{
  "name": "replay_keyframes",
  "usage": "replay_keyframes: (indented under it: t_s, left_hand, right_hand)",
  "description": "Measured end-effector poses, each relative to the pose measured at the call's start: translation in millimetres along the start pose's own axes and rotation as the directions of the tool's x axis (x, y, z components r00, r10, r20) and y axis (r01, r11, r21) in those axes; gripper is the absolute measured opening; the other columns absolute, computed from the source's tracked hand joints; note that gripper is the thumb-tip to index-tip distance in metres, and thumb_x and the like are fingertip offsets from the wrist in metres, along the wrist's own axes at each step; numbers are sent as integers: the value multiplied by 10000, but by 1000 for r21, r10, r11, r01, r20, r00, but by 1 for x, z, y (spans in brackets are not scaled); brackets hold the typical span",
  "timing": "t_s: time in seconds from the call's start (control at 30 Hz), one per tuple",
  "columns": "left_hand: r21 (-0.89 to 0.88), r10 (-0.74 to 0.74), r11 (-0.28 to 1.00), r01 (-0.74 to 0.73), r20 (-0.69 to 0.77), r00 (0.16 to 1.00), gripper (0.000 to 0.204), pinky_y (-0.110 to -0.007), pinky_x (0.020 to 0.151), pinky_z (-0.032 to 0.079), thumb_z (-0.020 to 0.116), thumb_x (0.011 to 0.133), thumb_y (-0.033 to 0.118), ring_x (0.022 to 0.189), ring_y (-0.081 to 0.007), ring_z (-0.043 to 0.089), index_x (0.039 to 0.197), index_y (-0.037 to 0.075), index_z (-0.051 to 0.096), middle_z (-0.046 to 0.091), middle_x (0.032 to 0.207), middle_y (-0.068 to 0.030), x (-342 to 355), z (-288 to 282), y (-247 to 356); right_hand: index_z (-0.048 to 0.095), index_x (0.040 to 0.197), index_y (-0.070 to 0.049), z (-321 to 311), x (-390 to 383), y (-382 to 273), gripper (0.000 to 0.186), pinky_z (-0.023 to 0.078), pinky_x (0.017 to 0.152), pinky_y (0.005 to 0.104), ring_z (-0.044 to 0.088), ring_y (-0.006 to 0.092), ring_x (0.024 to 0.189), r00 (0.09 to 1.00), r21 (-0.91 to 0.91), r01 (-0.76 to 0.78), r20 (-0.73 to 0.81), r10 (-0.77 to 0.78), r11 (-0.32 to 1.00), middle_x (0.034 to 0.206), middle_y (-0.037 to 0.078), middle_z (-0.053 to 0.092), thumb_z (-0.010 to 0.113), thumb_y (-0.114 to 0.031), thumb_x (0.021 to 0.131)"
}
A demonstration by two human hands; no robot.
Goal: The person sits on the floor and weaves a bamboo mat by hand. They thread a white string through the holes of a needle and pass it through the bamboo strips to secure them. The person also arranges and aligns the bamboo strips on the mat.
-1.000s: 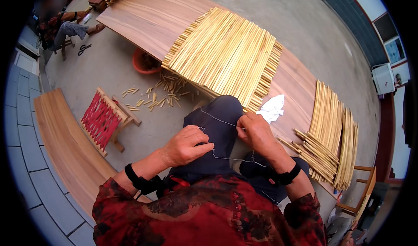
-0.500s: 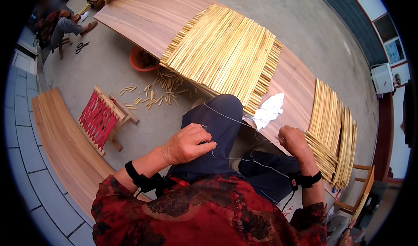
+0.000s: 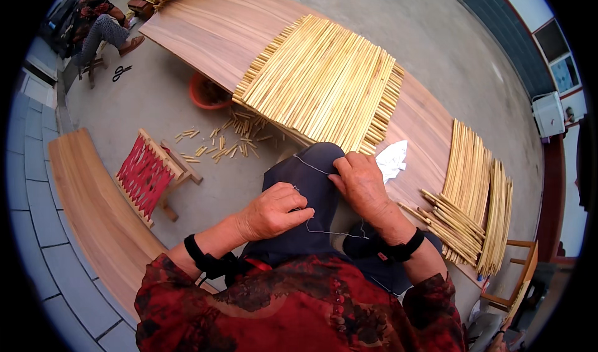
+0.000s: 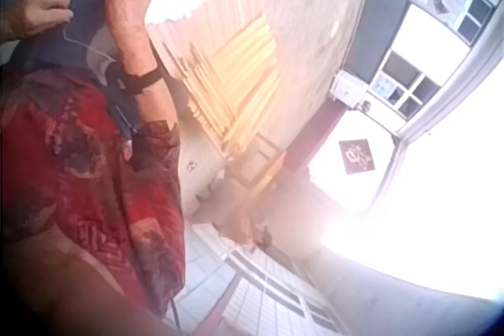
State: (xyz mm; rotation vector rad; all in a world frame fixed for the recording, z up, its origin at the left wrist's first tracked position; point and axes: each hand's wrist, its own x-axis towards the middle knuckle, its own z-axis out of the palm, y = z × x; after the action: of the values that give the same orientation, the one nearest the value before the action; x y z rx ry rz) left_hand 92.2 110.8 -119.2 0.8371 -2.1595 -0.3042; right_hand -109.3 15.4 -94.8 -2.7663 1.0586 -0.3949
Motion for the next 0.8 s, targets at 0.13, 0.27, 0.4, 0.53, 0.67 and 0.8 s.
replay_keyframes:
  t_s: [0.13, 0.27, 0.4, 0.53, 0.67, 0.8]
  left_hand:
    - [-1, -27, 1000, 27, -8, 1000, 213, -330, 678, 439, 676, 660, 50, 720, -198, 545, 868, 51, 632, 533, 791, -35, -6, -1, -1]
    - [-1, -34, 999, 34, -44, 998, 222, -326, 658, 431, 688, 650, 38, 697, -190, 538, 866, 54, 636, 531, 784, -31, -7, 1, -1]
    - [-5, -53, 999, 53, -47, 997, 214, -324, 653, 427, 693, 651, 39, 699, -189, 537, 857, 55, 635, 532, 783, -31, -9, 2, -3]
    - [-11, -50, 999, 50, -49, 998, 205, -323, 647, 425, 696, 656, 40, 699, -189, 536, 851, 56, 635, 533, 783, -31, -9, 3, -4]
    - [-12, -52, 999, 52, -56, 997, 200, -321, 643, 423, 696, 656, 40, 699, -189, 535, 847, 56, 637, 533, 784, -32, -10, 4, -6]
    - [-9, -62, 998, 62, -48, 997, 199, -321, 641, 423, 695, 656, 39, 700, -190, 535, 846, 56, 638, 530, 781, -32, -12, 0, -5]
  right_hand:
    - [538, 739, -68, 15, -6, 4, 97, 414, 614, 390, 538, 308, 722, 998, 43, 47, 50, -49, 998, 717, 97, 524, 626, -104, 717]
    - [540, 709, -65, 5, -18, 10, 58, 419, 635, 426, 543, 323, 722, 980, 233, -70, 196, 24, 970, 713, 114, 541, 588, -97, 713]
    - [559, 728, -65, -16, -45, 24, 37, 426, 631, 436, 550, 330, 739, 950, 195, -138, 305, 74, 971, 738, 118, 562, 584, -92, 721]
    - [589, 757, -70, -23, -61, 43, 41, 425, 652, 423, 559, 319, 748, 920, 55, -124, 381, 94, 991, 757, 118, 577, 582, -106, 740]
    - [614, 744, -65, -22, -69, 55, 78, 436, 682, 418, 580, 311, 758, 858, -183, -72, 490, 155, 980, 765, 124, 595, 572, -130, 748]
    - [626, 736, -63, -15, -84, 79, 102, 443, 703, 418, 597, 294, 771, 798, -403, -43, 537, 274, 914, 772, 119, 607, 548, -124, 759]
